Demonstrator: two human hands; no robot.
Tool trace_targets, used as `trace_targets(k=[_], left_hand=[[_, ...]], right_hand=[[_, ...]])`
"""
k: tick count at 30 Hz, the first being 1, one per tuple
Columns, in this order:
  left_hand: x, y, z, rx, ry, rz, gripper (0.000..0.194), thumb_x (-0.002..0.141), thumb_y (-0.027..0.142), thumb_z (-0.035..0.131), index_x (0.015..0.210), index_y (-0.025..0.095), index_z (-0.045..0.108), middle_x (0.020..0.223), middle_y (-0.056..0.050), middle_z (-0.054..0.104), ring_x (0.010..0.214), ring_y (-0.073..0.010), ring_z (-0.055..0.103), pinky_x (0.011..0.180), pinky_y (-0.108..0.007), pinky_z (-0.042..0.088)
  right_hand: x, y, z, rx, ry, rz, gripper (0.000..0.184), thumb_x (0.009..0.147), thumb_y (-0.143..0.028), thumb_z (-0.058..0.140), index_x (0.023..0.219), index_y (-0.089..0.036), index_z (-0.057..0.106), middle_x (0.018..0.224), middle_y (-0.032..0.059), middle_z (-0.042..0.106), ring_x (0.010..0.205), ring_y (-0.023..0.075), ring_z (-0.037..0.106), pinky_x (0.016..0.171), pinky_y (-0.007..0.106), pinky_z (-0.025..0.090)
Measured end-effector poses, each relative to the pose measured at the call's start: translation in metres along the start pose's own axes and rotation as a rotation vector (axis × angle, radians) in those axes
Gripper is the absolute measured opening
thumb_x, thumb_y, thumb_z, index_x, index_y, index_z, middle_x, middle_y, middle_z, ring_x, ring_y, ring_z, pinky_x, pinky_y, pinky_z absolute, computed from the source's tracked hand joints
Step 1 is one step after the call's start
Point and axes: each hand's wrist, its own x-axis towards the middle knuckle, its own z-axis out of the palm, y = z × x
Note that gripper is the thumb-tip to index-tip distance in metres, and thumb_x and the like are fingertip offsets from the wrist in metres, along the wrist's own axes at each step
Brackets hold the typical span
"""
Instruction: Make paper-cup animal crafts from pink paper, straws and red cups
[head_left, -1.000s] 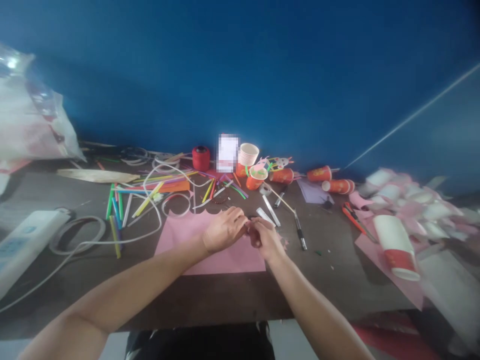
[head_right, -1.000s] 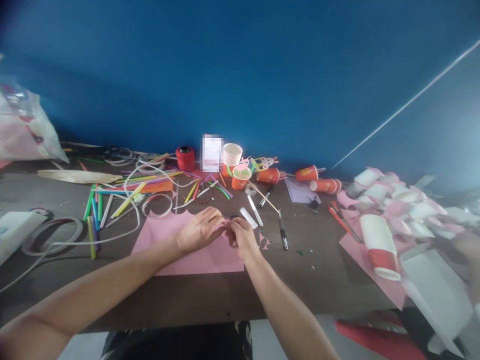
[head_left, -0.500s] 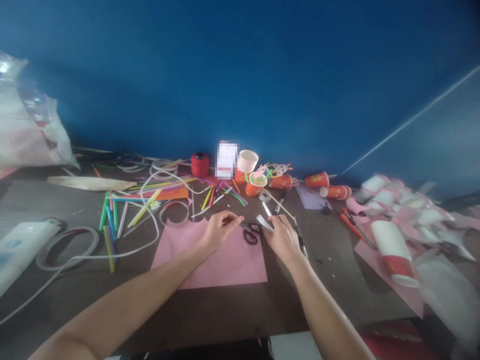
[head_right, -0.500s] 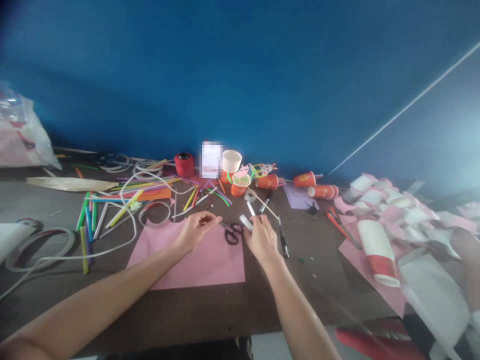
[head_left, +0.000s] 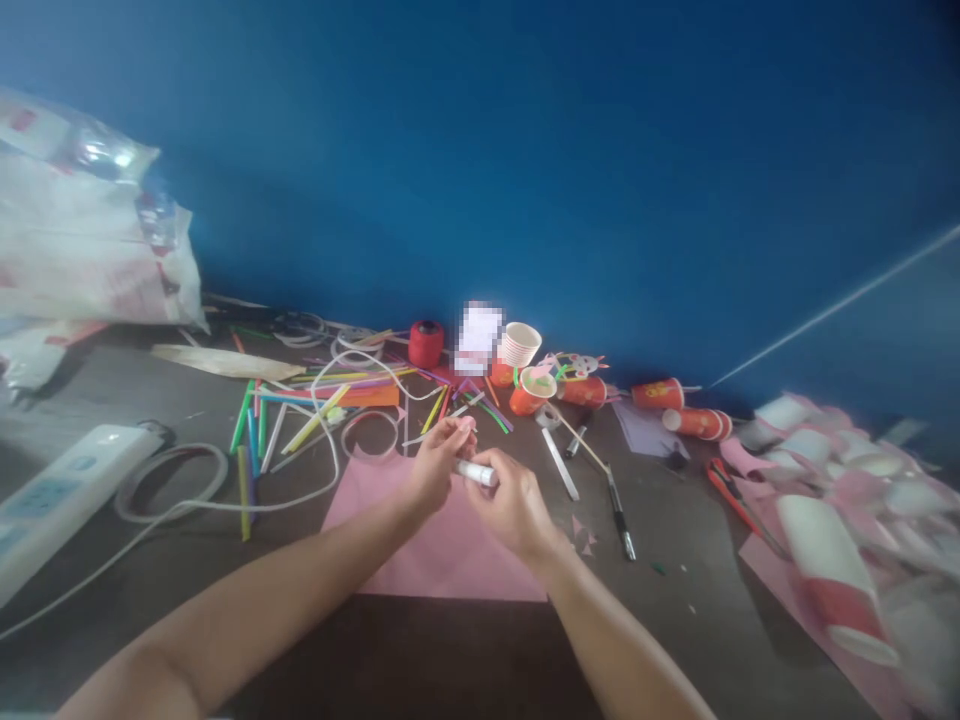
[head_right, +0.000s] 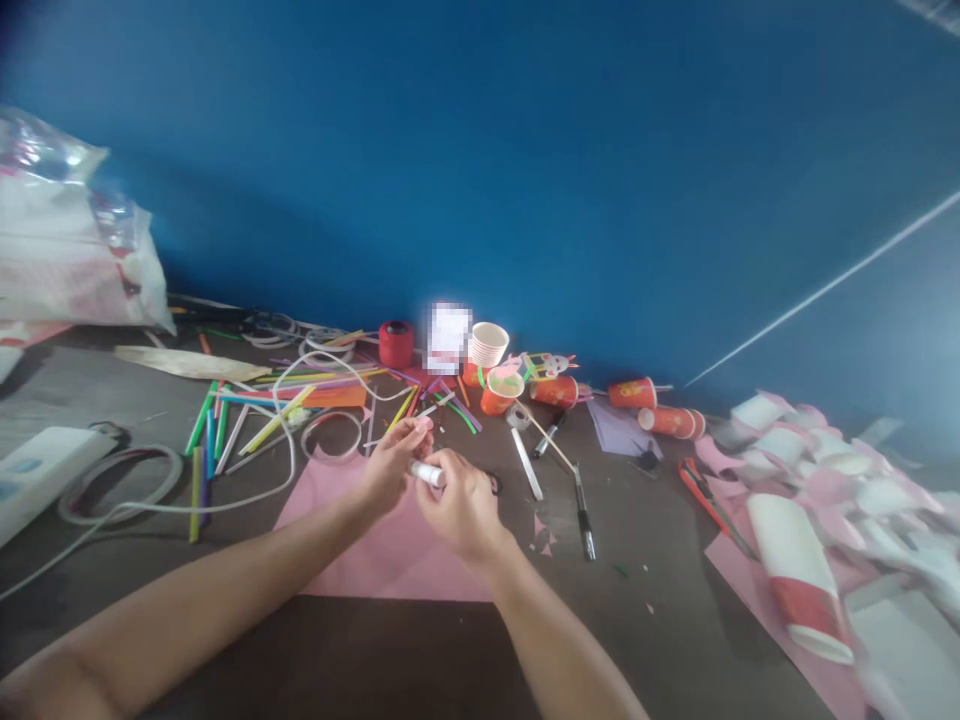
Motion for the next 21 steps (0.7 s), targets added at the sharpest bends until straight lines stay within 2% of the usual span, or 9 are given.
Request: trace_targets(k=[2, 5, 9, 11, 14, 16, 18, 21], left_hand=[[0.000, 0.000, 0.000, -0.021, 0.039, -0.024, 0.032, 0.074, 0.043, 0.065, 0.069, 0.017, 0.048, 0.055, 0.007, 0.043, 0.046, -0.0045, 0.038, 0.048, -0.018, 0.031], [-0.002, 0.000, -0.001, -0.021, 0.042, -0.058, 0.033, 0.073, 0.043, 0.065, 0.067, 0.017, 0.045, 0.051, 0.007, 0.040, 0.043, -0.0041, 0.034, 0.044, -0.019, 0.026], [-0.005, -0.002, 0.000, 0.024, -0.032, -0.035, 0.030, 0.074, 0.042, 0.064, 0.072, 0.017, 0.047, 0.051, 0.007, 0.040, 0.042, -0.0041, 0.033, 0.042, -0.019, 0.023], [-0.005, -0.003, 0.000, 0.040, -0.044, -0.040, 0.030, 0.075, 0.042, 0.064, 0.072, 0.018, 0.047, 0.050, 0.008, 0.037, 0.041, -0.0040, 0.032, 0.042, -0.019, 0.022], [0.000, -0.001, -0.003, 0.017, -0.002, -0.088, 0.033, 0.073, 0.043, 0.066, 0.069, 0.018, 0.045, 0.048, 0.009, 0.031, 0.038, -0.0035, 0.028, 0.039, -0.019, 0.018], [0.003, 0.001, -0.005, -0.022, 0.001, -0.113, 0.034, 0.070, 0.042, 0.069, 0.069, 0.019, 0.044, 0.049, 0.010, 0.030, 0.038, -0.0032, 0.026, 0.037, -0.019, 0.016], [0.004, 0.001, -0.006, -0.033, -0.041, -0.137, 0.032, 0.068, 0.041, 0.070, 0.073, 0.019, 0.048, 0.051, 0.009, 0.033, 0.038, -0.0032, 0.027, 0.037, -0.019, 0.015], [0.000, -0.002, -0.004, 0.058, -0.100, -0.182, 0.030, 0.070, 0.042, 0.069, 0.074, 0.018, 0.053, 0.050, 0.008, 0.037, 0.038, -0.0032, 0.028, 0.037, -0.019, 0.016]], right_hand=[[-0.002, -0.001, 0.012, 0.132, 0.010, 0.017, 0.010, 0.080, -0.024, 0.053, 0.088, -0.020, 0.055, 0.077, 0.0022, 0.064, 0.067, 0.0151, 0.059, 0.063, 0.024, 0.043], [-0.007, 0.006, 0.024, 0.219, 0.004, -0.052, 0.017, 0.082, -0.024, 0.050, 0.098, -0.019, 0.054, 0.087, 0.0055, 0.064, 0.077, 0.0175, 0.061, 0.071, 0.027, 0.046], [-0.012, 0.015, 0.027, 0.082, -0.033, -0.220, 0.026, 0.086, -0.021, 0.047, 0.111, -0.018, 0.053, 0.094, 0.0096, 0.065, 0.088, 0.0217, 0.061, 0.077, 0.033, 0.047], [-0.016, 0.017, 0.024, -0.018, -0.027, -0.343, 0.029, 0.085, -0.019, 0.048, 0.114, -0.017, 0.053, 0.090, 0.0104, 0.065, 0.084, 0.0225, 0.062, 0.072, 0.033, 0.048], [-0.023, 0.016, 0.017, -0.108, 0.012, -0.528, 0.035, 0.082, -0.017, 0.051, 0.117, -0.019, 0.051, 0.082, 0.0080, 0.065, 0.072, 0.0215, 0.062, 0.064, 0.032, 0.048], [-0.028, 0.016, 0.013, -0.094, 0.087, -0.569, 0.038, 0.080, -0.019, 0.053, 0.118, -0.022, 0.050, 0.079, 0.0060, 0.065, 0.068, 0.0204, 0.061, 0.063, 0.033, 0.049], [-0.030, 0.019, 0.010, -0.015, 0.228, -0.484, 0.036, 0.079, -0.020, 0.054, 0.115, -0.023, 0.050, 0.083, 0.0064, 0.064, 0.071, 0.0204, 0.061, 0.065, 0.033, 0.050], [-0.028, 0.028, 0.009, 0.192, 0.449, -0.143, 0.024, 0.082, -0.021, 0.053, 0.106, -0.021, 0.051, 0.083, 0.0060, 0.060, 0.067, 0.0172, 0.060, 0.060, 0.030, 0.049]])
